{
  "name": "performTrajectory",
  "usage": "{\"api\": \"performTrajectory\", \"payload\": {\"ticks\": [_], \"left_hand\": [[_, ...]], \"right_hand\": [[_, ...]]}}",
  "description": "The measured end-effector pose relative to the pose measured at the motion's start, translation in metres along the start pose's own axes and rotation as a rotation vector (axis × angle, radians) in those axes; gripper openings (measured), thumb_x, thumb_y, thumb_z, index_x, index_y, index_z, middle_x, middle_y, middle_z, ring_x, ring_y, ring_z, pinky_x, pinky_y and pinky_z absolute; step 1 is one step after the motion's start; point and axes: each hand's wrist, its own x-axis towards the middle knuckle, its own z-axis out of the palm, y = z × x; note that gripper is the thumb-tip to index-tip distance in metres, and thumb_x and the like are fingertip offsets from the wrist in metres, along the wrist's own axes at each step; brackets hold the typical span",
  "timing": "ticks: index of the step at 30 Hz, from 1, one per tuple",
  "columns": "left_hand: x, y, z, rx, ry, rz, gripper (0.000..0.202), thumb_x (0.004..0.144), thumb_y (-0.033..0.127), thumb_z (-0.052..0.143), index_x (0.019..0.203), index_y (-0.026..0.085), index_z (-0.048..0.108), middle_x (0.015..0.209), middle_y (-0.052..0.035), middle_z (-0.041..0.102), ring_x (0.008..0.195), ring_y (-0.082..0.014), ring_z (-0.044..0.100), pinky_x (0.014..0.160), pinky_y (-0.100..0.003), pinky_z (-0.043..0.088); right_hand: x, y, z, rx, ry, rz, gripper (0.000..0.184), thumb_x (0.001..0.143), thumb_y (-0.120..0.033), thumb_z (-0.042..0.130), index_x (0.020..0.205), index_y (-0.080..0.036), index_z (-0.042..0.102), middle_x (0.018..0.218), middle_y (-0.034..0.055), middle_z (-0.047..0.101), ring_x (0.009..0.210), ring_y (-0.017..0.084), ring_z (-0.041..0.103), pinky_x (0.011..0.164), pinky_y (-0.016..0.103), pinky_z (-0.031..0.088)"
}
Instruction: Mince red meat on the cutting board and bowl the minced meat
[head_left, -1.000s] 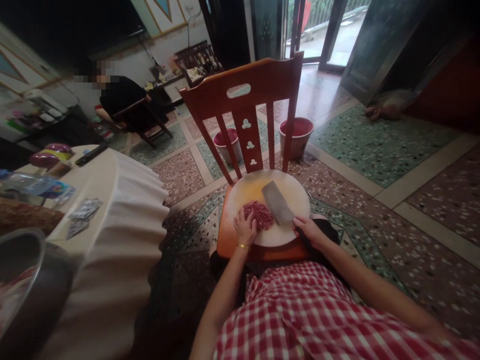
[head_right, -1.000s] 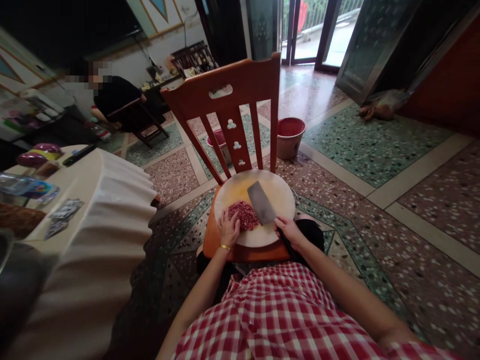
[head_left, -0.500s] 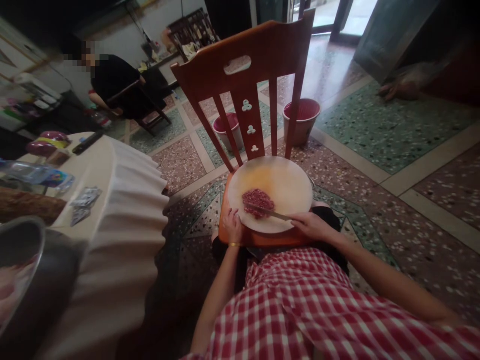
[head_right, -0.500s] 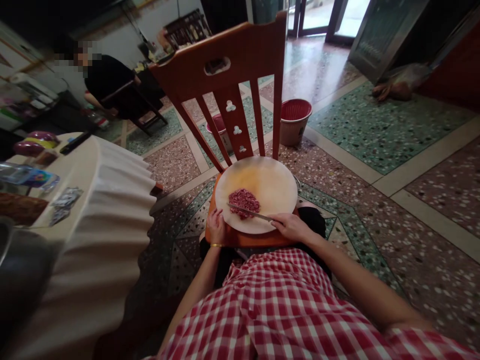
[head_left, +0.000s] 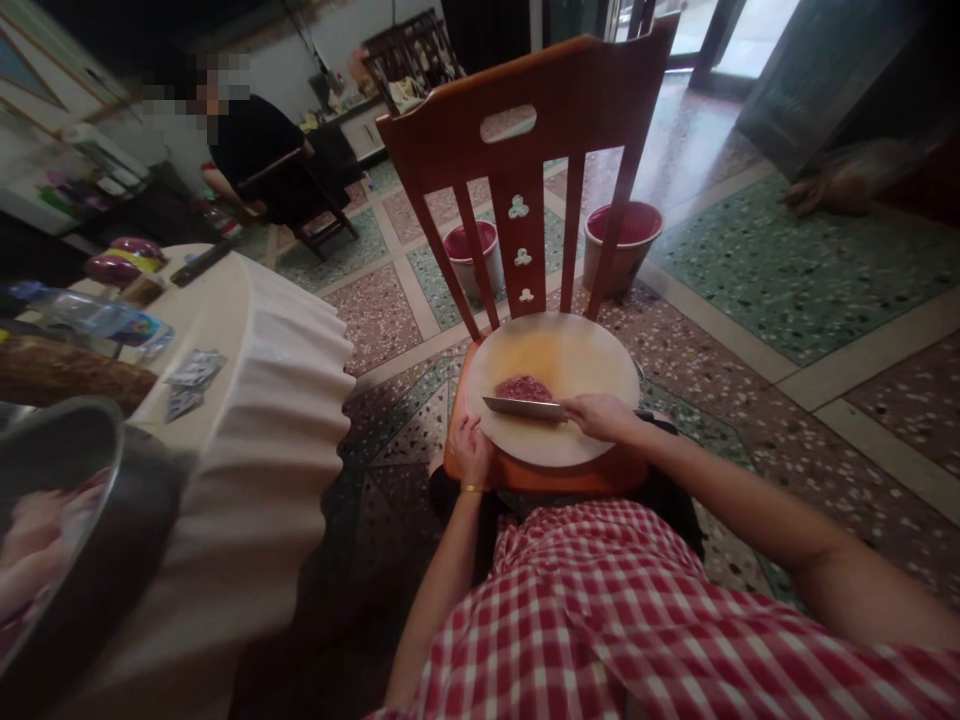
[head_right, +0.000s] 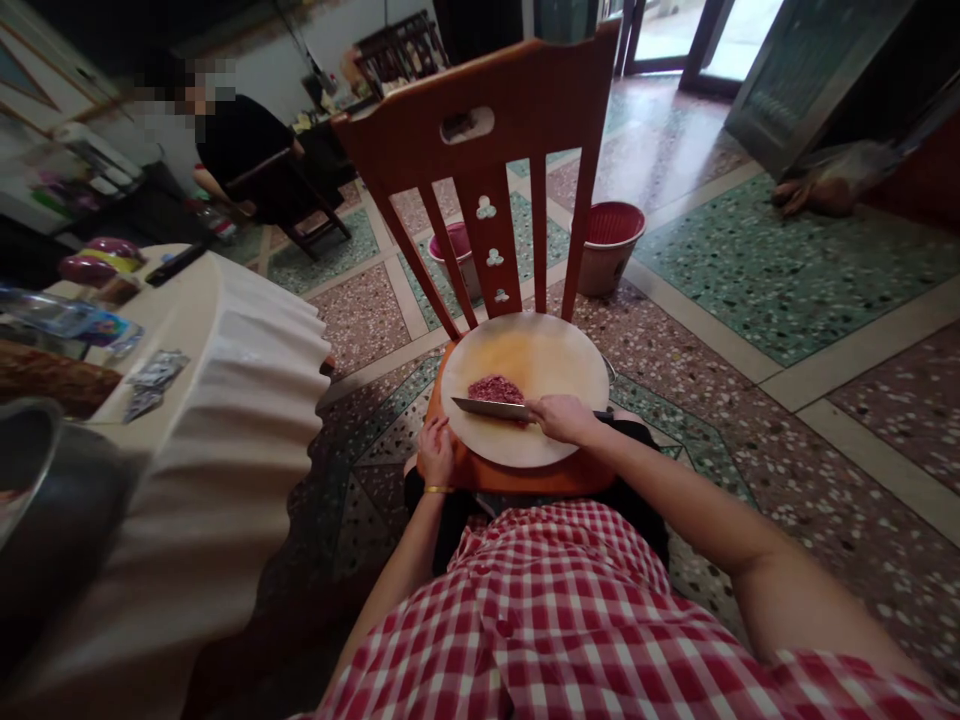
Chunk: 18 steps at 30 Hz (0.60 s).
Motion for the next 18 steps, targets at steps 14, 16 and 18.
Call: {"api": "performTrajectory", "payload": {"ticks": [14, 16, 18], "left_hand": [[-0.004, 0.001, 0.001, -0.020, -0.026, -0.017, 0.028, 0.082, 0.024, 0.039, 0.099, 0.019, 0.060, 0.106, -0.0082, 0.054, 0.106, -0.0177, 0.046, 0.097, -0.037, 0.034], [-0.006, 0.002, 0.001, -0.014, -0.033, -0.012, 0.028, 0.082, 0.023, 0.039, 0.100, 0.019, 0.060, 0.105, -0.0081, 0.054, 0.106, -0.0176, 0.046, 0.097, -0.037, 0.034], [-0.007, 0.002, 0.001, -0.008, -0.037, -0.009, 0.028, 0.082, 0.023, 0.038, 0.099, 0.019, 0.060, 0.105, -0.0081, 0.054, 0.106, -0.0175, 0.046, 0.097, -0.037, 0.034]], "right_hand": [[-0.028, 0.044, -0.013, 0.068, -0.076, -0.134, 0.024, 0.078, -0.034, 0.047, 0.091, -0.028, 0.066, 0.079, 0.0005, 0.068, 0.070, 0.017, 0.059, 0.060, 0.024, 0.036], [-0.024, 0.057, -0.013, 0.065, -0.152, -0.167, 0.021, 0.076, -0.035, 0.049, 0.083, -0.028, 0.068, 0.068, -0.0005, 0.066, 0.062, 0.015, 0.057, 0.055, 0.023, 0.033], [-0.015, 0.066, -0.013, 0.037, -0.179, -0.195, 0.021, 0.076, -0.038, 0.050, 0.077, -0.028, 0.068, 0.062, -0.0008, 0.063, 0.058, 0.014, 0.054, 0.052, 0.023, 0.029]]}}
